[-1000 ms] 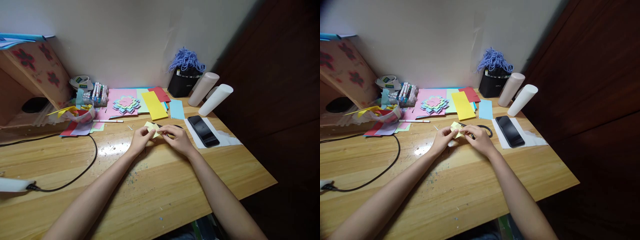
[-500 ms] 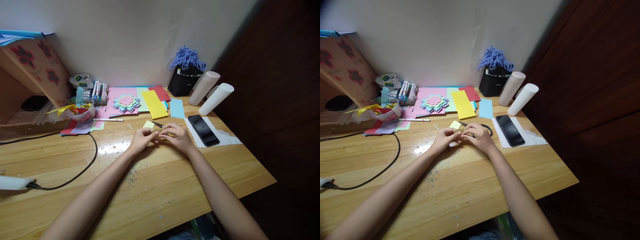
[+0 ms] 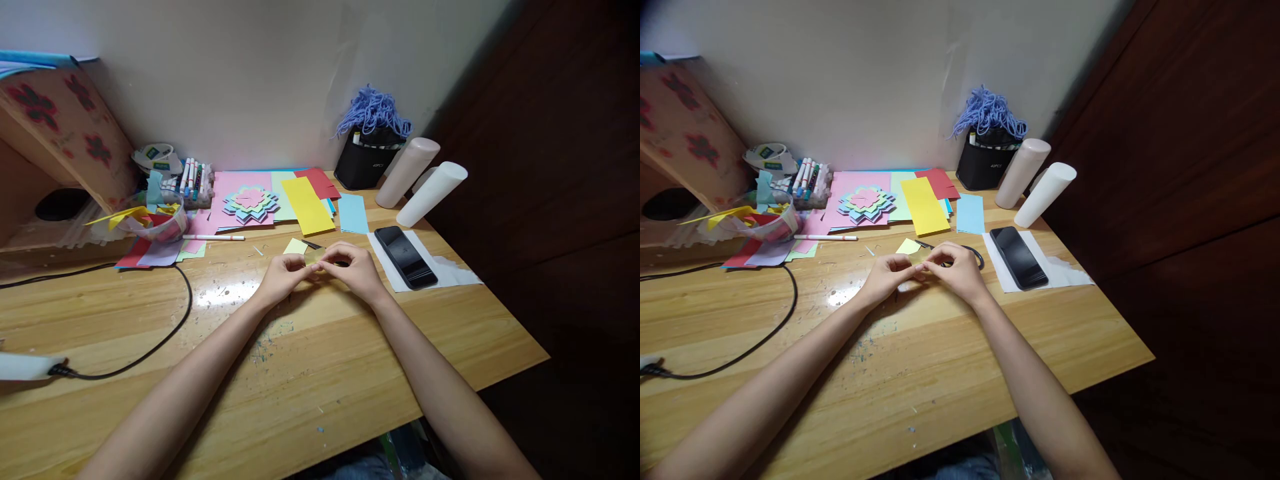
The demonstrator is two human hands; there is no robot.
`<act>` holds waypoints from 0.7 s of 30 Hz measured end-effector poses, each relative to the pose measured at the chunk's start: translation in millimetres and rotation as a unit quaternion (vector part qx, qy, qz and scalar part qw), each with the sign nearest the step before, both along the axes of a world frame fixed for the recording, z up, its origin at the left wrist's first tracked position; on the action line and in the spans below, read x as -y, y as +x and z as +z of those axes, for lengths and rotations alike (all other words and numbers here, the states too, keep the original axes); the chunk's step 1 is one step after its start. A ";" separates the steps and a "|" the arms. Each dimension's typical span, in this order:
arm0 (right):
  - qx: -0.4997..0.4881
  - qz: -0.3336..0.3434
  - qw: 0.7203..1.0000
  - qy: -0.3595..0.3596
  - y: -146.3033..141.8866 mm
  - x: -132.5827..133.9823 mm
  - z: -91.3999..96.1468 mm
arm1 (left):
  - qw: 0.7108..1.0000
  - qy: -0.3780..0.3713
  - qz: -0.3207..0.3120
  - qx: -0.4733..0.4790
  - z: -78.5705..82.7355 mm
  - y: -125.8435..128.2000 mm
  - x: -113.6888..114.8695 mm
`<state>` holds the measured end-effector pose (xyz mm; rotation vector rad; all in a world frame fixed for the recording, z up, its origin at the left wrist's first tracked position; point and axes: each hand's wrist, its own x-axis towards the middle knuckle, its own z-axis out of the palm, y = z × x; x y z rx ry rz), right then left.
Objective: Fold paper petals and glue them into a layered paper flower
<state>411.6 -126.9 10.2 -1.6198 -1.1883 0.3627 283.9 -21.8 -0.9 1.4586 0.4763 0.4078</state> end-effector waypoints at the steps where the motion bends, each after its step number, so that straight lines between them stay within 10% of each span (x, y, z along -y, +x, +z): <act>1: -0.011 -0.001 1.000 -0.004 0.0 -0.2 -0.4 | 1.000 0.000 -0.005 0.002 -0.6 0.2 0.4; 21: -0.167 -0.085 0.982 -0.011 2.6 -6.2 -10.2 | 0.996 0.074 0.048 -0.016 -9.5 3.9 3.0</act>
